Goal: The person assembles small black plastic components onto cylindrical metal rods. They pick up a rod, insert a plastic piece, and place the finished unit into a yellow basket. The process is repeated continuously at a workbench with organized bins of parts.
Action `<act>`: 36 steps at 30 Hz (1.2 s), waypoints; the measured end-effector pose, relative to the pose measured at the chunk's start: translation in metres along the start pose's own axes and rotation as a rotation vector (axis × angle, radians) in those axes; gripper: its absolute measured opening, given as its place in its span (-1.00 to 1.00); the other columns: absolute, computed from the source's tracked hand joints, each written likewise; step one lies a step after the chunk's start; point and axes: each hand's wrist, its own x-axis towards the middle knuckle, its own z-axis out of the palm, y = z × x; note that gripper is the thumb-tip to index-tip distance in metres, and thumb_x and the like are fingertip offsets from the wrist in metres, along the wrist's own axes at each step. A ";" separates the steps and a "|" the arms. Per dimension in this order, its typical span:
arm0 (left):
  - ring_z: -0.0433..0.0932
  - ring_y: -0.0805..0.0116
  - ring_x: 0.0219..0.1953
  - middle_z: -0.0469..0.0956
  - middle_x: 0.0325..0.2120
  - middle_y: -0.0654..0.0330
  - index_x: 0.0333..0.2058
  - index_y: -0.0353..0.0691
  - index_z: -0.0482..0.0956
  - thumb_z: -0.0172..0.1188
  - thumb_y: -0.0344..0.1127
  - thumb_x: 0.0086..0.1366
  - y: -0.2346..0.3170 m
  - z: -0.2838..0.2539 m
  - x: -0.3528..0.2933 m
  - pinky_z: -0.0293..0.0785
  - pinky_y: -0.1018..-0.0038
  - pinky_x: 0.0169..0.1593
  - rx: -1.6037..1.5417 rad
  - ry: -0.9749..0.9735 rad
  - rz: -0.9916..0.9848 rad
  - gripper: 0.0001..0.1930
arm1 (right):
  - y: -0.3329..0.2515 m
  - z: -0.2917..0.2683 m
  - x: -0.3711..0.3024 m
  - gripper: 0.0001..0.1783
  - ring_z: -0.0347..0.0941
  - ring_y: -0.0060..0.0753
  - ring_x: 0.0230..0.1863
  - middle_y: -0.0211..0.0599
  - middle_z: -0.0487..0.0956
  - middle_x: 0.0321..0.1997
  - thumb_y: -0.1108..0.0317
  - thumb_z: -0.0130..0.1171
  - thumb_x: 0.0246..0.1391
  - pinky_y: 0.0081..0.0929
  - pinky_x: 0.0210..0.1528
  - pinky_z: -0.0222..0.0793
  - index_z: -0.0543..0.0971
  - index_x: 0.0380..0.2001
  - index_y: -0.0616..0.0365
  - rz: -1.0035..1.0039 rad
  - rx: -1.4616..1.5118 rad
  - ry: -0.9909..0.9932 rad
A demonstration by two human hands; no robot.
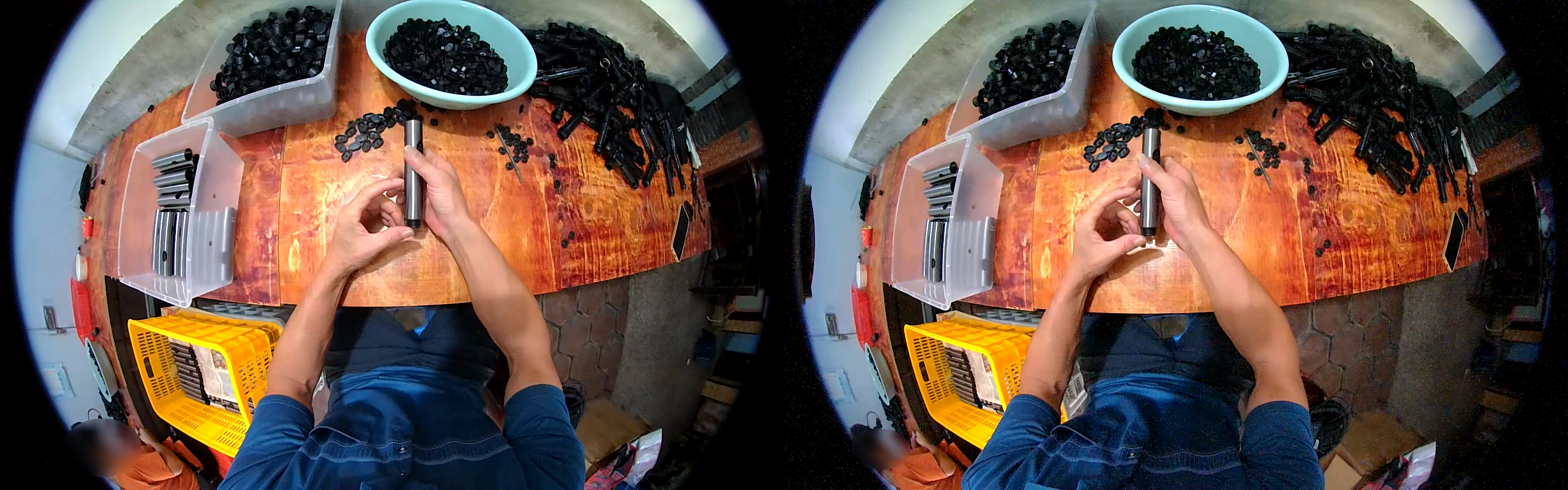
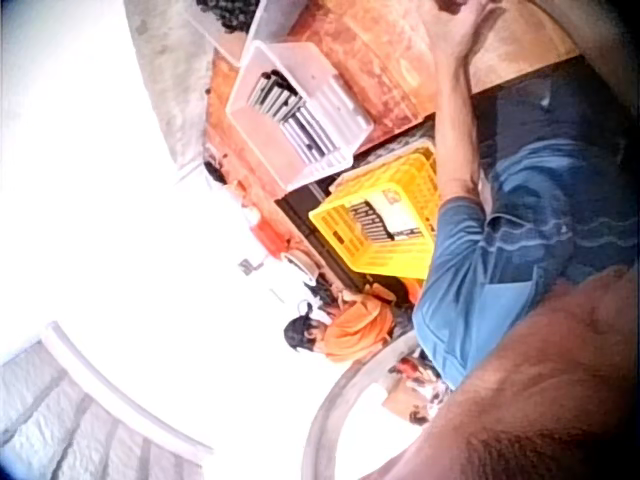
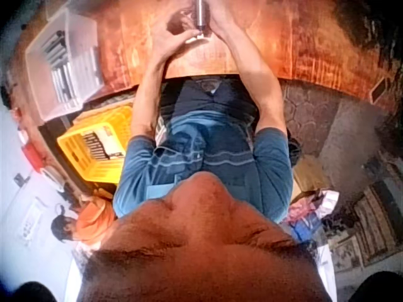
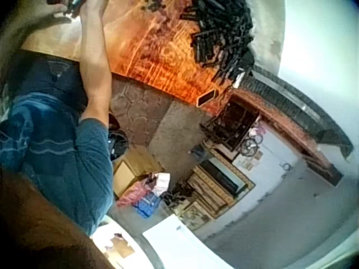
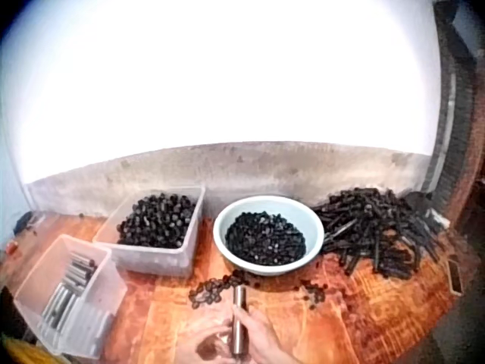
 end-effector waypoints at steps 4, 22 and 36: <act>0.56 0.57 -0.34 0.58 -0.38 0.29 0.23 -0.20 0.46 0.44 -0.58 0.11 0.000 0.003 -0.002 0.48 0.60 -0.24 0.147 -0.022 -0.009 -0.32 | 0.001 0.001 0.001 -0.62 0.63 -0.32 -0.29 -0.02 0.64 -0.21 0.04 0.11 0.37 -0.38 -0.19 0.61 0.37 -0.10 0.15 0.001 0.034 0.017; 0.62 0.50 -0.27 0.64 -0.21 0.18 0.17 -0.32 0.51 0.34 -0.54 0.23 -0.001 0.000 -0.006 0.57 0.55 -0.17 -0.027 0.105 -0.064 -0.49 | -0.001 -0.017 0.010 -0.54 0.59 -0.46 -0.23 -0.27 0.63 -0.25 0.05 -0.03 0.43 -0.44 -0.19 0.57 0.52 0.09 0.23 0.124 0.096 -0.163; 0.69 0.34 -0.12 0.63 -0.20 0.10 -0.09 -0.40 0.60 0.15 -0.55 0.35 -0.003 0.004 0.004 0.59 0.47 -0.09 0.186 0.318 -0.140 -0.82 | -0.011 0.005 -0.015 -0.65 0.51 -0.54 -0.31 -0.35 0.59 -0.31 0.42 0.37 0.11 -0.50 -0.23 0.47 0.47 -0.10 0.24 -0.589 -0.462 0.130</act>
